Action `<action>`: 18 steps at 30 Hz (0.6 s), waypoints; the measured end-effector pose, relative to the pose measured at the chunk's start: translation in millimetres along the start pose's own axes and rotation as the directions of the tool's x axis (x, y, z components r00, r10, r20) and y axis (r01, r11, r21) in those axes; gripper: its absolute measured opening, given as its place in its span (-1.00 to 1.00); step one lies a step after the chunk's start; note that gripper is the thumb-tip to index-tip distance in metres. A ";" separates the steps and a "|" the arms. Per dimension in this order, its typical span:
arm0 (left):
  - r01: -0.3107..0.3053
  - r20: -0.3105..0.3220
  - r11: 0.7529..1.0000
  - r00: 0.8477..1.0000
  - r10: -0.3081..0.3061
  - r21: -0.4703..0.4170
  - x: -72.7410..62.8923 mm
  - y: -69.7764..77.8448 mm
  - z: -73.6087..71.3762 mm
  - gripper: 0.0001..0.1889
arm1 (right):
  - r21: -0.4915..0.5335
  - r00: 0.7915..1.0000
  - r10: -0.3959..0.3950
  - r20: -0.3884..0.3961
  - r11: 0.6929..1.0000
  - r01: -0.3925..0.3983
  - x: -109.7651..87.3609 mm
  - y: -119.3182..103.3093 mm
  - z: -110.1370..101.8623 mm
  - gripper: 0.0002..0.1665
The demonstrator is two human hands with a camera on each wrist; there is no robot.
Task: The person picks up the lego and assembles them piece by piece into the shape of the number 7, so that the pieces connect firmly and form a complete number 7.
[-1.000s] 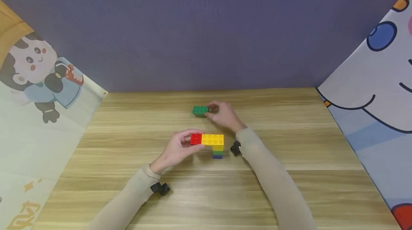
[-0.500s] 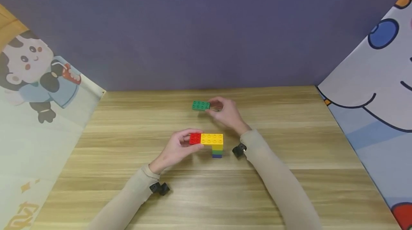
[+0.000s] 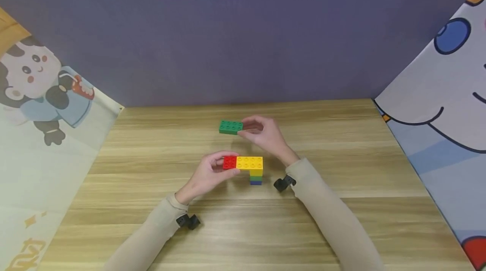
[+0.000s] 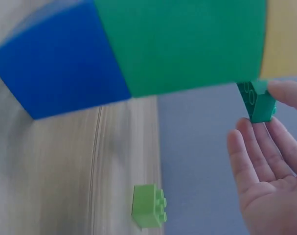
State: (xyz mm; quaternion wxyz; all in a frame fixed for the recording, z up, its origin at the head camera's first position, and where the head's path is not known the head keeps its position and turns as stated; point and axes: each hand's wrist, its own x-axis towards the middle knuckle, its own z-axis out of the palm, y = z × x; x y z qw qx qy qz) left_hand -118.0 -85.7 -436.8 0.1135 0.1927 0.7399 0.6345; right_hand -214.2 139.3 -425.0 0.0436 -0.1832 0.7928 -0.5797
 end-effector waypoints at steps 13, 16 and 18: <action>0.023 0.003 1.000 1.000 -0.023 -0.008 -2.5 0.7 -1.1 -0.51 | 0.049 0.998 -0.064 0.014 0.997 0.064 -23.7 -16.2 -1.5 -0.55; 0.017 0.007 1.000 1.000 -0.017 -0.006 -2.3 -0.1 -1.6 -0.52 | 0.049 0.996 -0.090 0.017 0.995 0.090 -29.5 -21.0 -2.0 -0.55; 0.015 0.010 1.000 1.000 -0.015 -0.005 -2.4 -0.8 -1.9 -0.52 | 0.052 0.994 -0.109 0.015 0.993 0.108 -33.3 -23.3 -2.1 -0.56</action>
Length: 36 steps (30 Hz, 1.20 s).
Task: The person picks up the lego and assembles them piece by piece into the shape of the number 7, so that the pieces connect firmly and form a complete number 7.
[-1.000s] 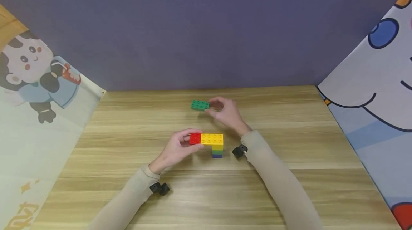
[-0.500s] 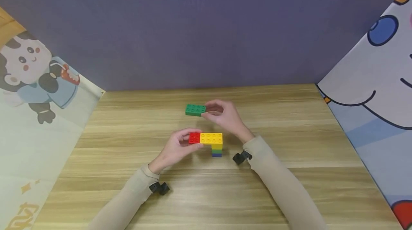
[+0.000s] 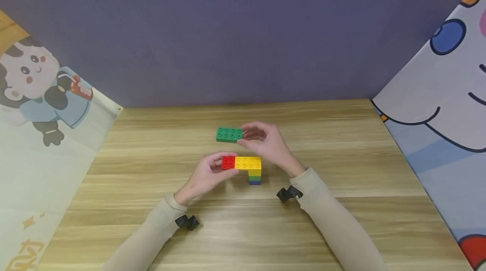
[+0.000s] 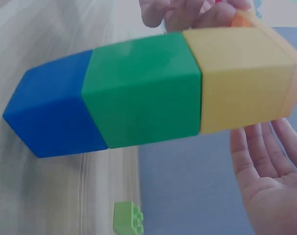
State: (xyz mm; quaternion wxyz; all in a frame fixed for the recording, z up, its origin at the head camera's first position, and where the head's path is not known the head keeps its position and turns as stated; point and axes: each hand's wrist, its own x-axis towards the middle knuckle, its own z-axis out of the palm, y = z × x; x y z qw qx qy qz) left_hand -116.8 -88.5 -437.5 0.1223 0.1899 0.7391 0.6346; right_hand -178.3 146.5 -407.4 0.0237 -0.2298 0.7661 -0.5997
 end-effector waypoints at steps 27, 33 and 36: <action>-0.052 0.007 0.998 0.999 0.052 -0.037 -1.1 -0.2 2.8 -0.56 | 0.017 0.984 -0.181 -0.008 0.983 0.181 -44.3 1.9 7.9 -0.60; -0.041 0.008 0.998 0.999 0.042 -0.041 -1.8 -0.5 2.6 -0.57 | -0.043 0.987 -0.160 0.002 0.986 0.160 -50.1 3.4 8.7 -0.61; -0.030 0.005 0.999 1.000 0.030 -0.040 -2.3 0.6 2.6 -0.57 | -0.054 0.987 -0.159 0.004 0.986 0.159 -52.5 3.8 8.8 -0.60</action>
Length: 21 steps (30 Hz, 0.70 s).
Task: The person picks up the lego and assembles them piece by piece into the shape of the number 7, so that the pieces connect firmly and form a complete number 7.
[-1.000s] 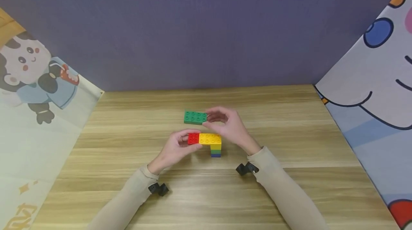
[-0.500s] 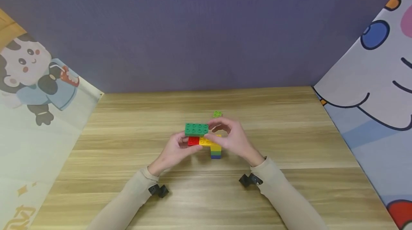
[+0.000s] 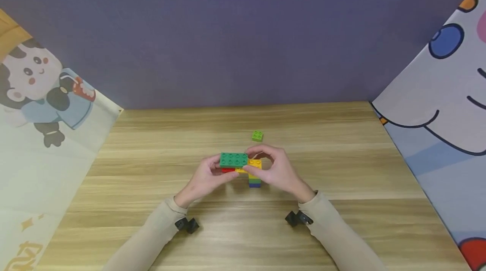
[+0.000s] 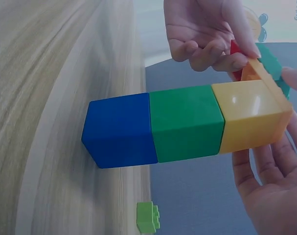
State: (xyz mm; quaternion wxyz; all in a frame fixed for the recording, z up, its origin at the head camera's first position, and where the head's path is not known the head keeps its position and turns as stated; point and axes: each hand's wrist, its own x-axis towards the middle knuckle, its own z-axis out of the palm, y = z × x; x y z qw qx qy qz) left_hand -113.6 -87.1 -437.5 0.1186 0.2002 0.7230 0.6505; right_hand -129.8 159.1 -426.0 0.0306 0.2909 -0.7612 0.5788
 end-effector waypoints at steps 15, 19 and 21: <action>0.015 -0.013 1.000 1.000 -0.015 -0.007 0.8 -0.6 0.1 -0.56 | 0.000 1.000 -0.022 -0.005 1.000 0.022 -3.2 3.2 0.1 -0.61; 0.024 -0.008 1.000 1.000 -0.024 0.003 0.5 -0.8 -0.2 -0.57 | 0.002 1.000 -0.021 -0.007 1.000 0.021 -4.9 5.5 -0.4 -0.62; 0.026 -0.003 1.000 1.000 -0.026 -0.002 0.2 -0.5 -0.2 -0.57 | 0.005 1.000 -0.021 -0.005 1.000 0.021 -5.4 6.1 -0.4 -0.61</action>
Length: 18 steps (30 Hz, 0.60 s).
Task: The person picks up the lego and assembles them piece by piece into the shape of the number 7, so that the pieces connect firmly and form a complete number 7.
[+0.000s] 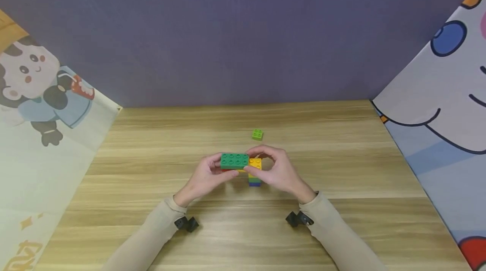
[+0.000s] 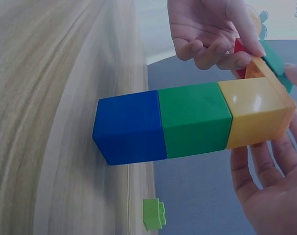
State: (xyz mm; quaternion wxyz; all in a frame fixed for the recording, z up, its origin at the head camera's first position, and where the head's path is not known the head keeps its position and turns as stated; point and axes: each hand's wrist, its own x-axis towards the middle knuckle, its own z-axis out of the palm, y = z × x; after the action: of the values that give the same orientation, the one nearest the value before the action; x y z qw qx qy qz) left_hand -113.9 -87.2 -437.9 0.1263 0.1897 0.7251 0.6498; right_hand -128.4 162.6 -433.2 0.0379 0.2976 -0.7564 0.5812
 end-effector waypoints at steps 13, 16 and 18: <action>0.012 -0.004 1.000 1.000 -0.012 -0.007 0.5 1.8 0.3 -0.57 | -0.007 0.998 0.057 -0.041 0.998 -0.058 -0.5 -5.3 3.0 -0.70; 0.010 -0.007 1.000 1.000 -0.010 -0.014 0.7 2.2 0.6 -0.57 | 0.002 0.996 0.069 -0.060 0.998 -0.069 0.2 -5.1 6.1 -0.72; 0.010 -0.007 1.000 1.000 -0.010 -0.013 0.6 2.4 0.8 -0.57 | 0.008 0.996 0.068 -0.063 0.998 -0.068 0.1 -3.9 7.6 -0.71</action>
State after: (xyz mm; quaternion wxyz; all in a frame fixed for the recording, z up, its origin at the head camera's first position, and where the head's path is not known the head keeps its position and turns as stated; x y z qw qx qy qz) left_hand -113.8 -86.0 -435.6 0.1283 0.1829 0.7222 0.6546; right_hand -124.3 155.1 -432.3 0.0412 0.2535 -0.7630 0.5932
